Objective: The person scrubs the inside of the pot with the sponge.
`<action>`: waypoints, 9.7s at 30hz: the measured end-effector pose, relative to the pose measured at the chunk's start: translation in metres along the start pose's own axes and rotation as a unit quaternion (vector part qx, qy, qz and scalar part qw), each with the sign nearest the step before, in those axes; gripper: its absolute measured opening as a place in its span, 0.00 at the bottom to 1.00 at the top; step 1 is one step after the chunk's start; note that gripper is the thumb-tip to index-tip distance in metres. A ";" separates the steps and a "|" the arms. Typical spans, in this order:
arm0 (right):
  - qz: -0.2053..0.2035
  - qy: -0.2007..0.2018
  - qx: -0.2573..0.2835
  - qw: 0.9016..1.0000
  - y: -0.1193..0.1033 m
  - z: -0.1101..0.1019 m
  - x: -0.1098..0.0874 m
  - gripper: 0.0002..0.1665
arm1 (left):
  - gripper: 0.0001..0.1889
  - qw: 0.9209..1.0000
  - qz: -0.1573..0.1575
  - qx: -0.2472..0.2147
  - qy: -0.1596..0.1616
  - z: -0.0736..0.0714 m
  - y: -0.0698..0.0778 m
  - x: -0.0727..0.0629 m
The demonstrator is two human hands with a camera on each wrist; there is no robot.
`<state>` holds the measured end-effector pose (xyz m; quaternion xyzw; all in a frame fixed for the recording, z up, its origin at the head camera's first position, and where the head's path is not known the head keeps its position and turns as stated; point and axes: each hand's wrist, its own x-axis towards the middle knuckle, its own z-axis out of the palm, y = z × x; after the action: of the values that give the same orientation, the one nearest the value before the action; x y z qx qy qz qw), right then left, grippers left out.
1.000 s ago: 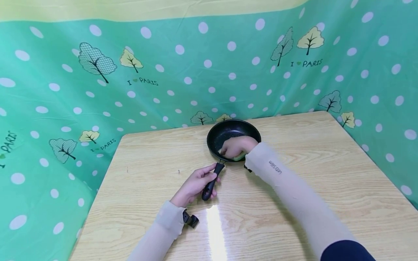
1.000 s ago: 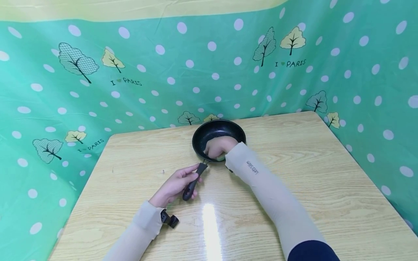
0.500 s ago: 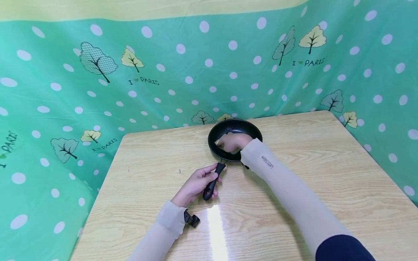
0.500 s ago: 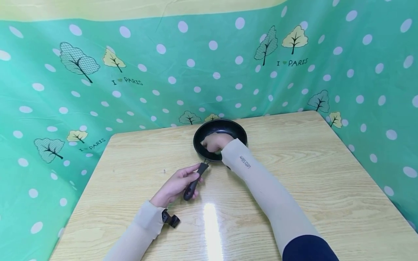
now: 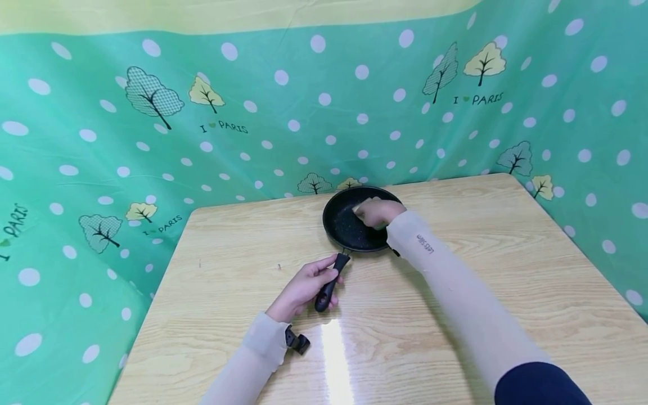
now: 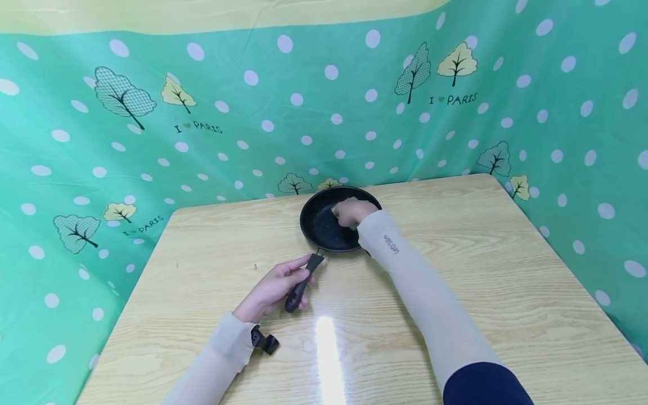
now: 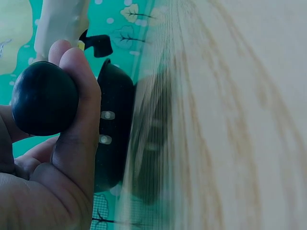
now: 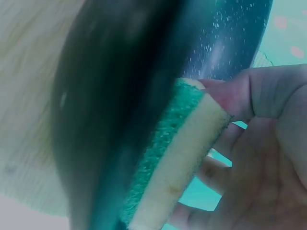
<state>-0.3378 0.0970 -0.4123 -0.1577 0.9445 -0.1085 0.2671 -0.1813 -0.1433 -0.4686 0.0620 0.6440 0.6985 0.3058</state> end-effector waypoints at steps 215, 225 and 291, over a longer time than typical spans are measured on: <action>-0.122 0.089 0.018 0.988 0.009 0.038 -0.021 0.39 | 0.31 1.000 0.012 -0.001 0.008 0.005 -0.001 -0.001; -0.136 0.081 0.021 0.987 -0.005 0.040 -0.020 0.33 | 0.31 1.000 0.011 -0.001 0.007 0.004 -0.002 0.000; -0.031 0.121 0.032 0.992 0.017 0.028 -0.008 0.37 | 0.31 1.000 0.011 0.001 0.014 0.005 -0.003 0.002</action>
<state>-0.3209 0.1124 -0.4368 -0.1639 0.9605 -0.1656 0.1520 -0.1793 -0.1375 -0.4711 0.0599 0.6483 0.7018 0.2892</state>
